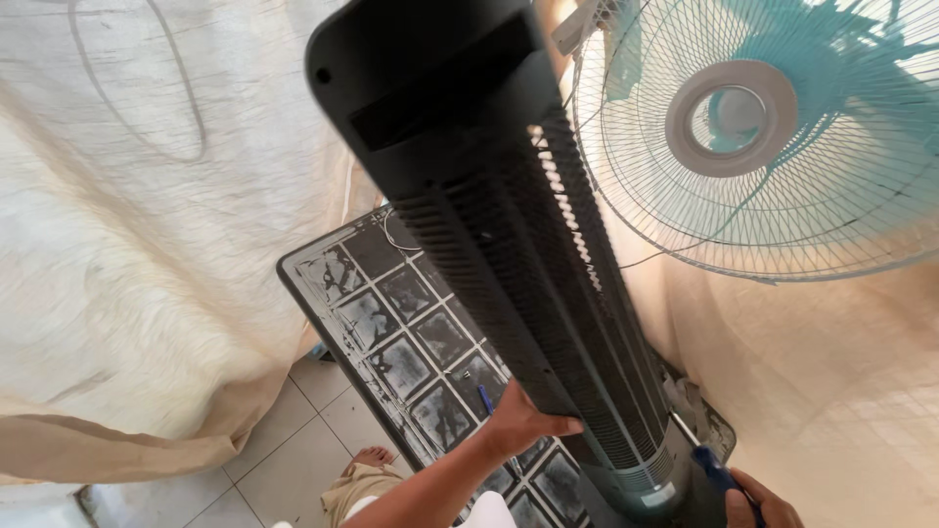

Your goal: The person uses a screwdriver to remove screws from the front grille of a black tower fan lying on a tiled table. The grille is detached and set aside, exposing the internal fan blades. The person continues to unscrew and remove additional components from the fan housing.

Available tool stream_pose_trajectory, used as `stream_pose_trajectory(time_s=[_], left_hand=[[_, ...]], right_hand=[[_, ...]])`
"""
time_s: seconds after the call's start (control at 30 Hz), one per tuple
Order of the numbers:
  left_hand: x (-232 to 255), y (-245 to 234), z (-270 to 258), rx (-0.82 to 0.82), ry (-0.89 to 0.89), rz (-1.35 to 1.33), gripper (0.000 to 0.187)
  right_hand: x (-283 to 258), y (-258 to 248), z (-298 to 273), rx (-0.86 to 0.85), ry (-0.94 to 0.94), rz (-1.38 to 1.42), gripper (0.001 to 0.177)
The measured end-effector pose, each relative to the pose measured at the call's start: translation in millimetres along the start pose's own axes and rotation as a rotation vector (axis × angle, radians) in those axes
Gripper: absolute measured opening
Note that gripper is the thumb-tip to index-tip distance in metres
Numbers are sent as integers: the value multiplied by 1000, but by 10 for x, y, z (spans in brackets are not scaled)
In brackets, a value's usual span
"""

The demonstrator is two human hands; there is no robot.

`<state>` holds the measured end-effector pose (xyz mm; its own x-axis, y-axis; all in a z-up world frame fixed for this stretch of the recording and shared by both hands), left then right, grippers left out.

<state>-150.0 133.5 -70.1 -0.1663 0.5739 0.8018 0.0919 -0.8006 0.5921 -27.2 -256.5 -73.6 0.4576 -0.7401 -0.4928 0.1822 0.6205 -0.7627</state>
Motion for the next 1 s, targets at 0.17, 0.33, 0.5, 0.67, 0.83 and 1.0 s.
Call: stream_pose_trajectory(time_s=[0.17, 0.33, 0.5, 0.67, 0.83, 1.0], left_hand=[[-538, -444, -139, 214, -89, -367, 81], [-940, -794, -280, 261, -178, -571, 83], [-1263, -1088, -351, 333, -194, -752, 74], [-1575, -1275, -369, 382, -184, -798, 60], [-1930, -1382, -347, 412, -221, -864, 55], [-2190, -1420, -400, 448, -310, -955, 61]], right_hand=[[-445, 215, 97, -106, -6, -119, 37], [-919, 505, 183, -344, 131, -245, 39], [-1771, 640, 257, -469, 251, -481, 39], [-2483, 655, 365, -502, 293, -566, 37], [-2734, 743, 469, -531, 274, -599, 34], [-2769, 863, 446, -566, 241, -593, 33]])
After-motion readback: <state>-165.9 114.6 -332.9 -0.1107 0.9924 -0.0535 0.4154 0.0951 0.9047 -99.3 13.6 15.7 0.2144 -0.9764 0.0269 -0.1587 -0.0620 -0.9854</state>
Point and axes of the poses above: each hand's wrist, its own z-axis towards the middle knuckle, its own y-axis out of the palm, x = y × z, the point moved 9 cm from there along z, towards the middle knuckle, and after that the axes turned 1 degree about -x, right-handed, at the moved point
